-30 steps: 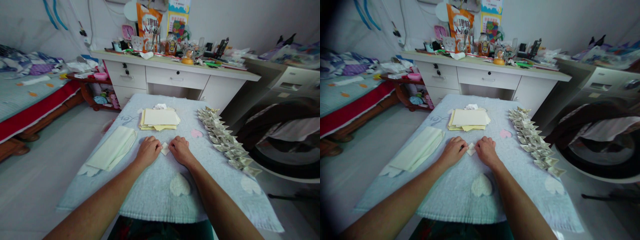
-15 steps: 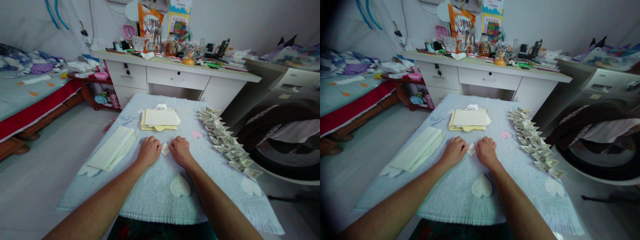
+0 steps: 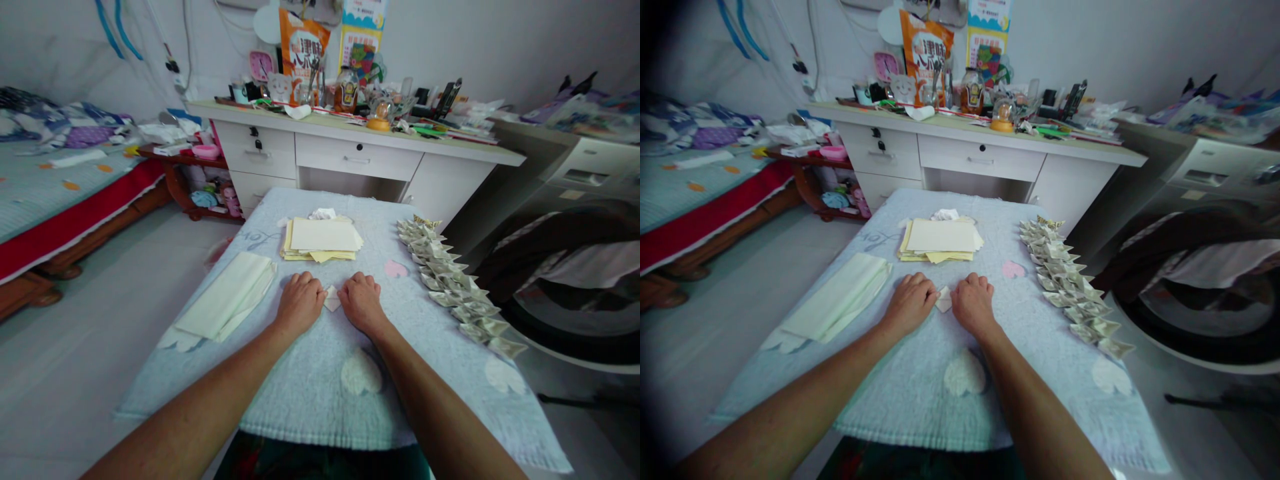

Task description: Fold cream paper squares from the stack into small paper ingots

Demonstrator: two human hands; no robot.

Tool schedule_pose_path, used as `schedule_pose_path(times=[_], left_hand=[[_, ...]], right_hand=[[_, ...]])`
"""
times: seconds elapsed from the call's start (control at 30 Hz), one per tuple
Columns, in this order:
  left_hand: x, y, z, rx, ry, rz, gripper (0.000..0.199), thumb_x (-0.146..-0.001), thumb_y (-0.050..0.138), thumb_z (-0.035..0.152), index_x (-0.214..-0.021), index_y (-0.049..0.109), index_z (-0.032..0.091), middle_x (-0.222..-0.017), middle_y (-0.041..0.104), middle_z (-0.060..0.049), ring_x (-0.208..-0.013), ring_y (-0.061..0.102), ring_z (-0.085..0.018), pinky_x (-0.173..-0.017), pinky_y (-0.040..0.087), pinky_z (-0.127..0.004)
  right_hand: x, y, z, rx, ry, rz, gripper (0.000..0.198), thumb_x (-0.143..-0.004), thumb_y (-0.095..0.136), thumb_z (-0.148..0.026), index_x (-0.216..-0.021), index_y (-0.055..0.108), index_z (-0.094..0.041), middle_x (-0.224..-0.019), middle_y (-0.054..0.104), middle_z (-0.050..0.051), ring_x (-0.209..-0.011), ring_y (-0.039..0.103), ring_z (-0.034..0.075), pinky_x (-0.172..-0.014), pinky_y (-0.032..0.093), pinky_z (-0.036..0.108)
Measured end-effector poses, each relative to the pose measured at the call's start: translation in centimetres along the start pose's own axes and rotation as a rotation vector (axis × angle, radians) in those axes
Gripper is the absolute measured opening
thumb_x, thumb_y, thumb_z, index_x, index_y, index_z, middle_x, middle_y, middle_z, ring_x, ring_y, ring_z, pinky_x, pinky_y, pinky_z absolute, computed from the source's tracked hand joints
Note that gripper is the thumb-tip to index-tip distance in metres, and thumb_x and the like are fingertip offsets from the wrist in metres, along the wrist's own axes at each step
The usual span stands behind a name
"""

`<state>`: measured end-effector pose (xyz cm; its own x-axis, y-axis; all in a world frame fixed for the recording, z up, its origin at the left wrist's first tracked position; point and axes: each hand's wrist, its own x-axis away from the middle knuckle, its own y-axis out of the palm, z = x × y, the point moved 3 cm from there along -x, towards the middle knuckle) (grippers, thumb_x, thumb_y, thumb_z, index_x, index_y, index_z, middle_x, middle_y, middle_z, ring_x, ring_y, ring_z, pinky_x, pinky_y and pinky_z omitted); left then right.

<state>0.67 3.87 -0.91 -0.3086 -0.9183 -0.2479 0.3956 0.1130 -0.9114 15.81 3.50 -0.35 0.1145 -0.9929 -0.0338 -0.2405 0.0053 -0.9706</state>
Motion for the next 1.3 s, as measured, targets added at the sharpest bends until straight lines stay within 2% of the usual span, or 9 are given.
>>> schedule_pose_path(times=[0.2, 0.57, 0.73, 0.87, 1.0, 1.13, 1.3], left_hand=[[0.0, -0.1, 0.2, -0.029, -0.029, -0.039, 0.018, -0.088, 0.053, 0.029, -0.077, 0.061, 0.018, -0.091, 0.056, -0.007, -0.092, 0.049, -0.022, -0.084, 0.037, -0.036], [0.0, -0.3, -0.3, 0.003, -0.065, -0.001, 0.019, -0.084, 0.057, 0.030, -0.069, 0.060, 0.018, -0.085, 0.057, -0.006, -0.086, 0.050, -0.022, -0.080, 0.037, -0.036], [-0.4, -0.1, -1.2, 0.121, -0.065, 0.036, 0.012, -0.084, 0.052, 0.021, -0.075, 0.060, 0.018, -0.082, 0.060, -0.005, -0.085, 0.053, -0.021, -0.081, 0.039, -0.035], [-0.6, -0.3, -2.0, 0.358, -0.086, 0.092, 0.019, -0.085, 0.043, 0.012, -0.086, 0.062, 0.017, -0.089, 0.064, -0.004, -0.089, 0.056, -0.019, -0.084, 0.042, -0.034], [-0.3, -0.6, -1.4, 0.450, 0.033, 0.092, 0.026, -0.084, 0.044, 0.010, -0.096, 0.066, 0.018, -0.097, 0.065, -0.004, -0.096, 0.056, -0.018, -0.088, 0.042, -0.033], [0.0, -0.4, -0.3, 0.327, 0.187, 0.051, 0.027, -0.089, 0.048, 0.016, -0.104, 0.070, 0.023, -0.096, 0.063, -0.004, -0.094, 0.052, -0.019, -0.086, 0.042, -0.034], [0.0, 0.5, -0.4, 0.216, 0.219, 0.004, 0.028, -0.090, 0.049, 0.018, -0.107, 0.071, 0.026, -0.091, 0.062, -0.005, -0.088, 0.051, -0.019, -0.080, 0.042, -0.033]], right_hand=[[0.1, -0.2, -0.3, 0.050, 0.007, -0.008, 0.027, -0.093, 0.045, -0.034, -0.092, 0.065, -0.017, -0.106, 0.055, 0.012, -0.101, 0.043, 0.026, -0.081, 0.032, 0.038], [0.0, 0.0, -0.3, 0.056, 0.012, 0.005, 0.028, -0.092, 0.046, -0.036, -0.091, 0.066, -0.017, -0.105, 0.055, 0.012, -0.101, 0.044, 0.027, -0.081, 0.032, 0.038], [0.0, 0.1, -0.2, 0.060, 0.012, 0.014, 0.027, -0.091, 0.047, -0.036, -0.091, 0.066, -0.017, -0.105, 0.056, 0.012, -0.100, 0.044, 0.027, -0.081, 0.032, 0.039], [-0.1, 0.0, -0.2, 0.055, 0.015, -0.002, 0.027, -0.091, 0.048, -0.036, -0.091, 0.066, -0.017, -0.106, 0.055, 0.013, -0.100, 0.044, 0.027, -0.081, 0.032, 0.039], [-0.1, 0.0, -0.3, 0.063, 0.016, -0.013, 0.028, -0.091, 0.047, -0.036, -0.092, 0.066, -0.017, -0.106, 0.055, 0.013, -0.101, 0.043, 0.027, -0.082, 0.032, 0.039], [0.0, -0.1, -0.3, 0.064, 0.010, 0.001, 0.028, -0.091, 0.047, -0.038, -0.091, 0.066, -0.017, -0.105, 0.055, 0.012, -0.101, 0.044, 0.027, -0.082, 0.032, 0.039], [0.1, -0.1, -0.3, 0.056, 0.021, 0.008, 0.027, -0.090, 0.048, -0.037, -0.089, 0.066, -0.018, -0.104, 0.055, 0.011, -0.100, 0.044, 0.026, -0.081, 0.032, 0.038]])
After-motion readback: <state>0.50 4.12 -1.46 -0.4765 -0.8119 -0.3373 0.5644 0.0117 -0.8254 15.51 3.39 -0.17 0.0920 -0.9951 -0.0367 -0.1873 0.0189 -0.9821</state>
